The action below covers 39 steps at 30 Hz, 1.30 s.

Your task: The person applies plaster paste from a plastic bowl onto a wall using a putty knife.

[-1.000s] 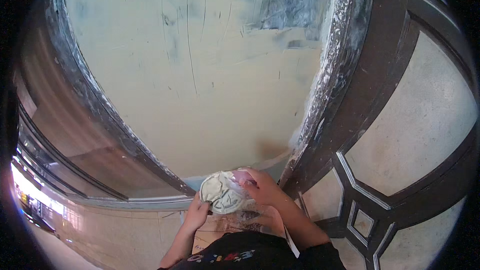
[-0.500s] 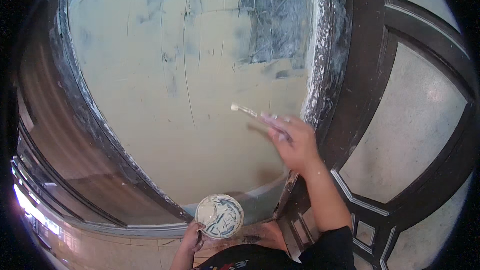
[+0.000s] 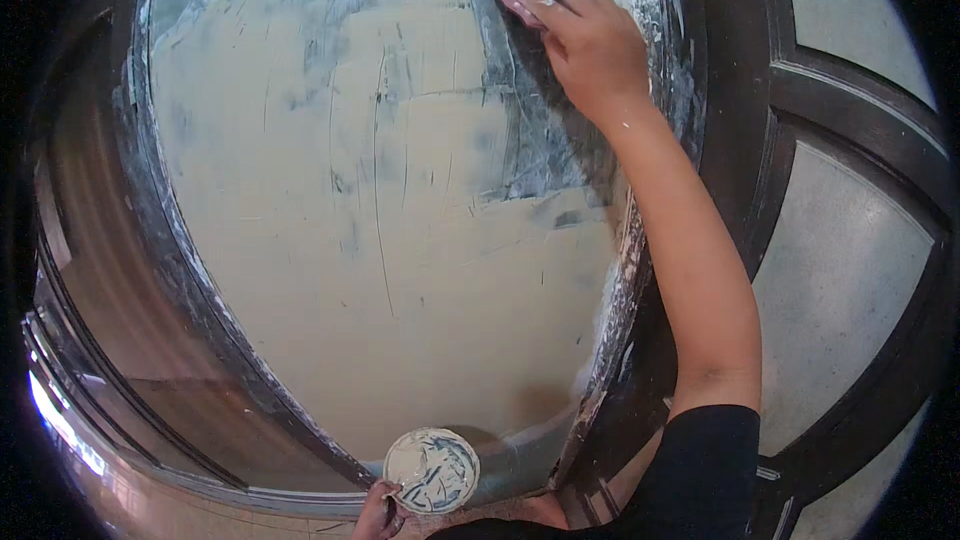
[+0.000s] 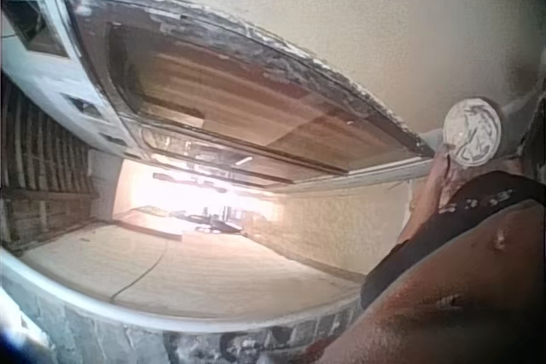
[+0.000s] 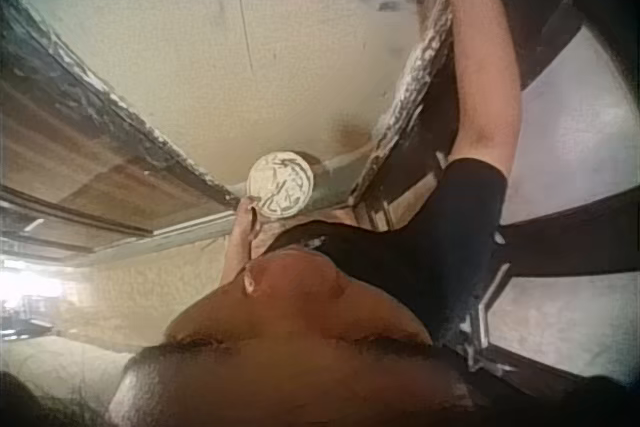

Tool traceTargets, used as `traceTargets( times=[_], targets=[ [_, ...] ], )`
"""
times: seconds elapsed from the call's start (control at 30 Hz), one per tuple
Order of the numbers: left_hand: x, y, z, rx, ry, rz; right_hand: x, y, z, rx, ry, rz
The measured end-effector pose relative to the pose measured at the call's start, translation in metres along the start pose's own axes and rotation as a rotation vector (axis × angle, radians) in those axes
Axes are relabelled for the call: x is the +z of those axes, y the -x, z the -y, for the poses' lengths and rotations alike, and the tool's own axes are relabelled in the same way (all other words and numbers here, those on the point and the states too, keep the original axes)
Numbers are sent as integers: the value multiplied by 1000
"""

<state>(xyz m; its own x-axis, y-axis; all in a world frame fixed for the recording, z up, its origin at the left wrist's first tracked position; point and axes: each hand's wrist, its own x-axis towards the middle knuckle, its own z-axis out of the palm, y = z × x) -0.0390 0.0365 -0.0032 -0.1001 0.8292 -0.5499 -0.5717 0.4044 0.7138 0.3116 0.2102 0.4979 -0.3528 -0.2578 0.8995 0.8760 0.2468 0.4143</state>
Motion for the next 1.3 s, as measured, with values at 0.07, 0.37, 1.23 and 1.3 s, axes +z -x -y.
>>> traceTargets(
  times=[0.07, 0.37, 1.23, 1.3],
  targets=[
    [-3, 0, -5, 46, -195, 16, 19, 1, 4, -92, 82, -29],
    [2, -20, -3, 18, -171, 118, 7, 46, 24, -37, 99, 149],
    [-30, -43, 1, -35, -250, 339, 4, 72, 50, 14, 71, 236],
    [-26, -45, 3, -28, -214, 374, -2, 88, 54, -4, 71, 266]
  ],
)
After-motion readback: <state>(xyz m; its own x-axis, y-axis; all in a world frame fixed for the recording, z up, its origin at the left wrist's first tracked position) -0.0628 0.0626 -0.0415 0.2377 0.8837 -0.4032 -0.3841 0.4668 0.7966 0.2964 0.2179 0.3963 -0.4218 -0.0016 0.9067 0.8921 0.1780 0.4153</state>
